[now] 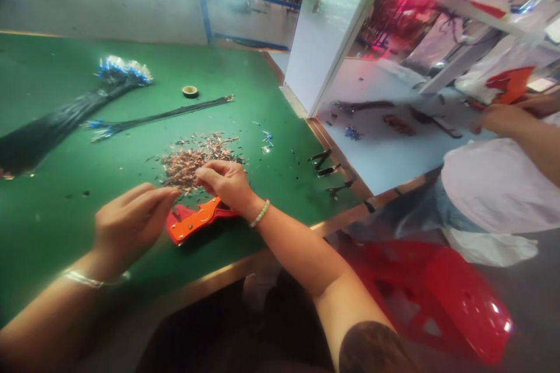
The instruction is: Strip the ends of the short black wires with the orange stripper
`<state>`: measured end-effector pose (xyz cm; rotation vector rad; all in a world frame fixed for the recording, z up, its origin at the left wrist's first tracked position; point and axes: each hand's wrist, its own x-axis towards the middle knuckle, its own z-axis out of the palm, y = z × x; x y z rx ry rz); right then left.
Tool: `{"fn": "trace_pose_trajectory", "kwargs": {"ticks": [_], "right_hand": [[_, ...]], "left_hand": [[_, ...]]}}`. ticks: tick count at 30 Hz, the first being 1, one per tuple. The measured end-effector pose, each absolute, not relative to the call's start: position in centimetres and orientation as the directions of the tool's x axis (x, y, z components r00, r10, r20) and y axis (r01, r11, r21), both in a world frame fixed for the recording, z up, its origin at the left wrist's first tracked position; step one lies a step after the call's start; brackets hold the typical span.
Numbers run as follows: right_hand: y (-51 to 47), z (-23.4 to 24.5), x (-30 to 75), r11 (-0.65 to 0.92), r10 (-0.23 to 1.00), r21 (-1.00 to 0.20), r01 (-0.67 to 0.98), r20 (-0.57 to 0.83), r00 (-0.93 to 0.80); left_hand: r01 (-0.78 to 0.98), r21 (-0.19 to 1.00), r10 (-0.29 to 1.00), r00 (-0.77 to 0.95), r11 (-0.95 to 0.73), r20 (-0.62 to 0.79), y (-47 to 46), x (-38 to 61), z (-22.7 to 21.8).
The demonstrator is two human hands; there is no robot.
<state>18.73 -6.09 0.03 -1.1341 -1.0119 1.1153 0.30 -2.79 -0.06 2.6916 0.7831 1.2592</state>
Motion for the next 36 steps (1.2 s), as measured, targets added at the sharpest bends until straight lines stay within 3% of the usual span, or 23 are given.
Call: {"fn": "trace_pose_trajectory", "kwargs": {"ticks": [5,9,11,14,17,21,23,25,28,30,33,36], "right_hand": [[-5.5,-0.6,19.3,0.058,0.977,-0.968,-0.242,0.004,0.215],[-3.9,-0.1,23.2,0.142,0.854,-0.95,-0.277,-0.024,0.52],[-3.4,0.0,24.4,0.163,0.803,-0.974,-0.159,0.037,0.595],[-3.8,-0.2,23.8,0.144,0.923,-0.984,0.1,0.17,0.344],[-4.9,-0.3,21.8,0.227,0.958,-0.918,0.326,0.27,0.092],[-5.9,-0.1,20.3,0.253,0.967,-0.905,0.342,0.23,-0.107],[-5.8,-0.1,20.4,0.244,0.969,-0.929,0.279,0.222,-0.111],[-5.5,-0.2,21.0,0.219,0.974,-0.95,0.223,0.228,0.013],[-5.0,0.2,22.6,0.187,0.96,-0.941,0.282,0.235,0.15],[-5.3,1.0,23.4,0.214,0.972,-0.869,0.447,0.236,-0.007],[-6.7,2.2,23.5,0.347,0.932,-0.603,0.718,0.135,-0.337],[-8.3,2.8,22.7,0.397,0.91,-0.326,0.858,0.017,-0.415]], "left_hand": [[0.391,0.263,0.454,0.556,-0.882,0.696,-3.0,0.2,0.0],[0.436,0.27,0.474,0.477,-0.859,0.74,-2.9,-0.4,0.2],[0.456,0.289,0.494,0.434,-0.842,0.754,-2.6,-0.5,0.2],[0.454,0.275,0.484,0.45,-0.848,0.75,-2.2,-0.4,0.1],[0.455,0.253,0.469,0.461,-0.854,0.753,-2.0,-0.2,-0.2],[0.441,0.257,0.475,0.507,-0.86,0.719,-2.1,-0.2,-0.7],[0.424,0.253,0.466,0.536,-0.87,0.704,-2.2,-0.2,-0.7],[0.427,0.249,0.462,0.524,-0.869,0.716,-2.2,-0.2,-0.5],[0.482,0.278,0.494,0.409,-0.831,0.767,-1.9,-0.5,-0.1],[0.514,0.316,0.526,0.335,-0.798,0.782,-1.5,-0.7,0.1],[0.542,0.36,0.567,0.282,-0.76,0.774,-0.8,-1.2,0.0],[0.559,0.402,0.609,0.249,-0.725,0.753,-0.3,-1.6,-0.2]]}}
